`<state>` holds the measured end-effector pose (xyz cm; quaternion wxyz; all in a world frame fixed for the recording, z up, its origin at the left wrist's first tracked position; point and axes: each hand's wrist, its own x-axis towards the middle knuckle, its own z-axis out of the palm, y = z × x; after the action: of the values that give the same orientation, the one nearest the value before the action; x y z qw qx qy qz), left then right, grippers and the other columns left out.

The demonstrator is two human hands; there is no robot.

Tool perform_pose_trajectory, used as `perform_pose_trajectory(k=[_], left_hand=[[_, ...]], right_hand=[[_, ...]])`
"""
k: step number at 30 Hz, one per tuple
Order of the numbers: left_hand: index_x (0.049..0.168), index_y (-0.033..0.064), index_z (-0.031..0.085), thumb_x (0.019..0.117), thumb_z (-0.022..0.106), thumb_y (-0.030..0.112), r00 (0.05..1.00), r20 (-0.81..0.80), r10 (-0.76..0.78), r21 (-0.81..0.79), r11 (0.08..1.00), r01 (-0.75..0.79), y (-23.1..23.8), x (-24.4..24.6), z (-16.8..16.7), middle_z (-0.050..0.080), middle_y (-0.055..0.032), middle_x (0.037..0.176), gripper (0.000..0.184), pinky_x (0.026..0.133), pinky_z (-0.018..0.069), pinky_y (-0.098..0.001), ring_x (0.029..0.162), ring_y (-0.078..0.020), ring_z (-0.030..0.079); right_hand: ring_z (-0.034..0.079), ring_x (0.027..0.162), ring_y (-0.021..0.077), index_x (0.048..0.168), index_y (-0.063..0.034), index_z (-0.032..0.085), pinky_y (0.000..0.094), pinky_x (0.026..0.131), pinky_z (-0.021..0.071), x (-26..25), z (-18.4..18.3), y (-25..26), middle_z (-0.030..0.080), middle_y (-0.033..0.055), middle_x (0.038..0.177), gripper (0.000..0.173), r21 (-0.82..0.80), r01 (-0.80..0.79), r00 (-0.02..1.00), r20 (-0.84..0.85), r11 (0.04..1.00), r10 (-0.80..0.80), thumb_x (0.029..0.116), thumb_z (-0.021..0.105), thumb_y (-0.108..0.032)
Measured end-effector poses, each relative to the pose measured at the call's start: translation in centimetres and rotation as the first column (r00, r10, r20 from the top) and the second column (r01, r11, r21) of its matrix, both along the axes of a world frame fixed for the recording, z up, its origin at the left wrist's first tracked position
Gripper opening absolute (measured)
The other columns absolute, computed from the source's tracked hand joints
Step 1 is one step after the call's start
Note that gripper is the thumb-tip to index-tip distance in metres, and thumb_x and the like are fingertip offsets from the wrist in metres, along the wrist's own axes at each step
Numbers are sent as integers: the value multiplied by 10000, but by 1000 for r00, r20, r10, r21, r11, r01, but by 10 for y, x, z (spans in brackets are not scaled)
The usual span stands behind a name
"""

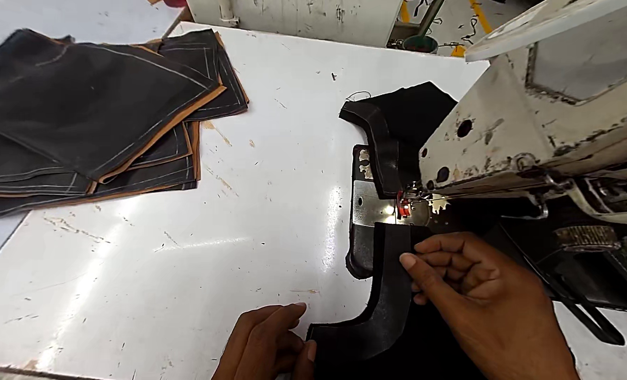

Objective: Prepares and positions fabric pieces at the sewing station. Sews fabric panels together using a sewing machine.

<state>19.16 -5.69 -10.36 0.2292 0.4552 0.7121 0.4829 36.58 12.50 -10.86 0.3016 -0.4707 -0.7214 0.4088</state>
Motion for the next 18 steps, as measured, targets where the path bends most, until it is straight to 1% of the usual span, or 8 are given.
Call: perform_pose_trajectory(k=[3, 9, 14, 18], left_hand=[[1168, -105, 622, 921, 716, 23, 1000, -10, 1, 27, 1000, -1, -1, 1, -1, 606, -164, 1078, 293, 711, 647, -250, 820, -111, 699], [1191, -112, 603, 902, 741, 19, 1000, -12, 2, 10, 1000, -2, -1, 1, 0, 603, -172, 1098, 346, 703, 661, -265, 799, -120, 712], [1193, -121, 596, 891, 765, 30, 998, -55, 0, -12, 1000, -1, 0, -1, 3, 598, -177, 1102, 378, 700, 660, -258, 794, -116, 713], [1198, -123, 598, 888, 775, 33, 997, -74, -10, -30, 1000, 8, 1, -2, 6, 587, -186, 1115, 389, 710, 662, -257, 795, -118, 719]], right_hand=[[729, 617, 174, 1047, -154, 690, 282, 501, 635, 0, 0, 0, 751, 3, 799, 201, -9, 2, 1000, -8, 1000, -2, 890, 778, -244], [727, 613, 189, 1039, -156, 676, 302, 505, 639, 0, 0, 2, 745, 19, 788, 223, -34, 2, 1000, -16, 999, -2, 876, 795, -248], [718, 583, 190, 1025, -161, 655, 300, 469, 622, -1, 1, 3, 741, 19, 766, 254, -53, 17, 1000, -5, 998, -17, 854, 818, -253], [708, 565, 201, 1018, -157, 628, 303, 452, 608, 1, 3, 9, 734, 32, 759, 295, -108, -21, 1000, 4, 994, 21, 836, 840, -248]])
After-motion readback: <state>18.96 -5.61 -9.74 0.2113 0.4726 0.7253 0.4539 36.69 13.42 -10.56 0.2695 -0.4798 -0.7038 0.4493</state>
